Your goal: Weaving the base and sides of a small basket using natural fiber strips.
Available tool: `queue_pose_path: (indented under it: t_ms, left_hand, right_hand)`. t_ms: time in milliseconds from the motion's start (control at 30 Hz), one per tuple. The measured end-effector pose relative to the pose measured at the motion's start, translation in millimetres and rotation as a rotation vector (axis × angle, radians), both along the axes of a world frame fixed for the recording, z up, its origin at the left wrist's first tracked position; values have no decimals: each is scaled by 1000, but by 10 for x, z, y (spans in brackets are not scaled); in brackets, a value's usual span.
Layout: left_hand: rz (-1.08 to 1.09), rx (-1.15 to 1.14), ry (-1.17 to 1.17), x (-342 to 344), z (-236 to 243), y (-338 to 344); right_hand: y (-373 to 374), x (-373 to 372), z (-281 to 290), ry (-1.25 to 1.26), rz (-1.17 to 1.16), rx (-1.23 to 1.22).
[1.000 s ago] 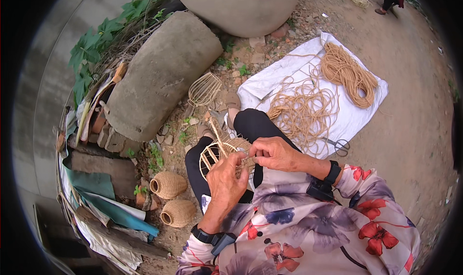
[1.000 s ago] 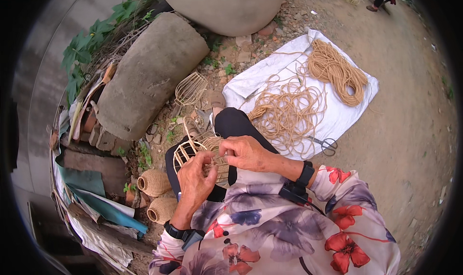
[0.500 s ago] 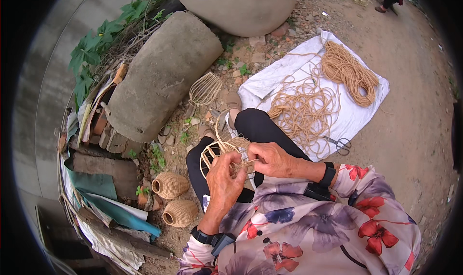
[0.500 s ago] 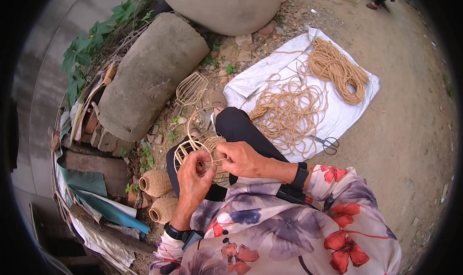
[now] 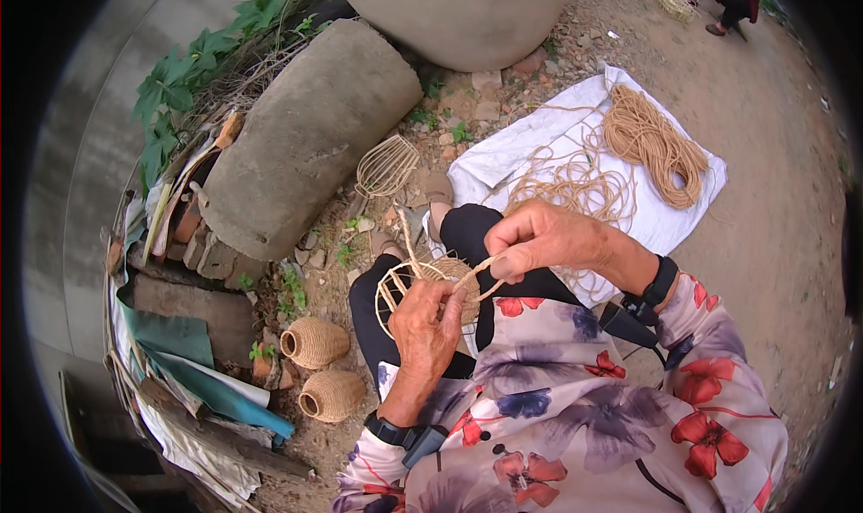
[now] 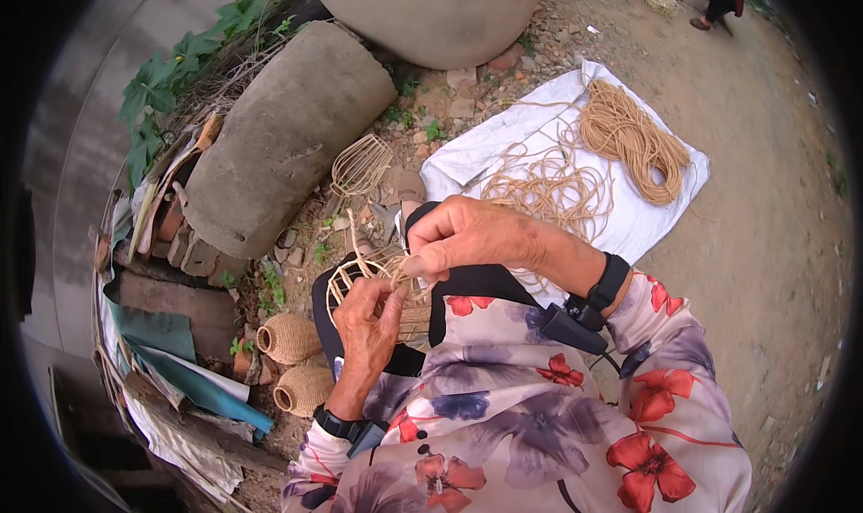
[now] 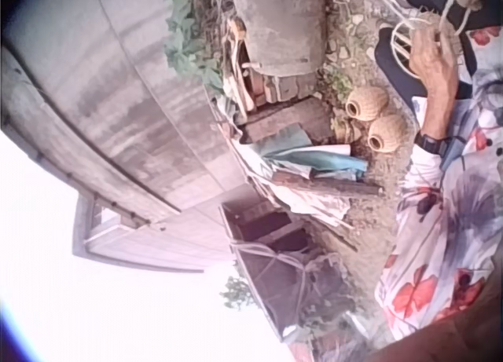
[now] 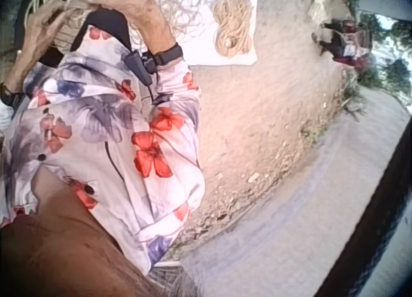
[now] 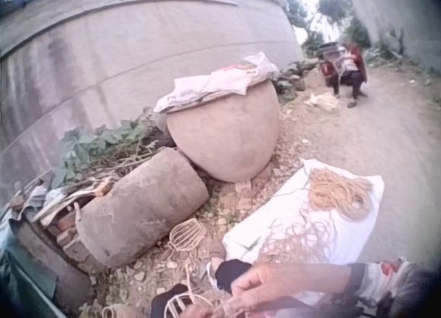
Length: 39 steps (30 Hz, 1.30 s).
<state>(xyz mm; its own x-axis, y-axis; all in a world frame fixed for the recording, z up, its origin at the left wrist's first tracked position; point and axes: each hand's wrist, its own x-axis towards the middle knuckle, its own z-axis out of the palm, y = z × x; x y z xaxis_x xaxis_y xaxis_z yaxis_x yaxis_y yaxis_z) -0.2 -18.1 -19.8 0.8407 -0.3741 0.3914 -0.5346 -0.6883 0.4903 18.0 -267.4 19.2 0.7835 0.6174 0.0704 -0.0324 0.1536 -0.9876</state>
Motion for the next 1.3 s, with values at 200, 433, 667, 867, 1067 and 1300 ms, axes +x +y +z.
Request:
queue_pose_path:
  t_ms: [200,433,667,867,1067,1300]
  left_hand:
    - [148,-128,107,-14,60,174]
    - [216,-73,115,92,139,340]
    - [39,40,-174,329,81,248]
    - [-4,165,56,318,230,196]
    - [-185,17,308,308,179,300]
    - [-31,-513,613,-30,171,372]
  right_hand:
    - [-768,190,121,-274,-721,-121]
    - [185,-180,-611,-1100,-567,-507]
    - [773,-289,-709,-1122,-440,-710]
    - [819,-250,-635,-955,-235,-872]
    - [718,-66,-592,-519,-59,-693]
    - [727,-93,-605,-543,-117,-710]
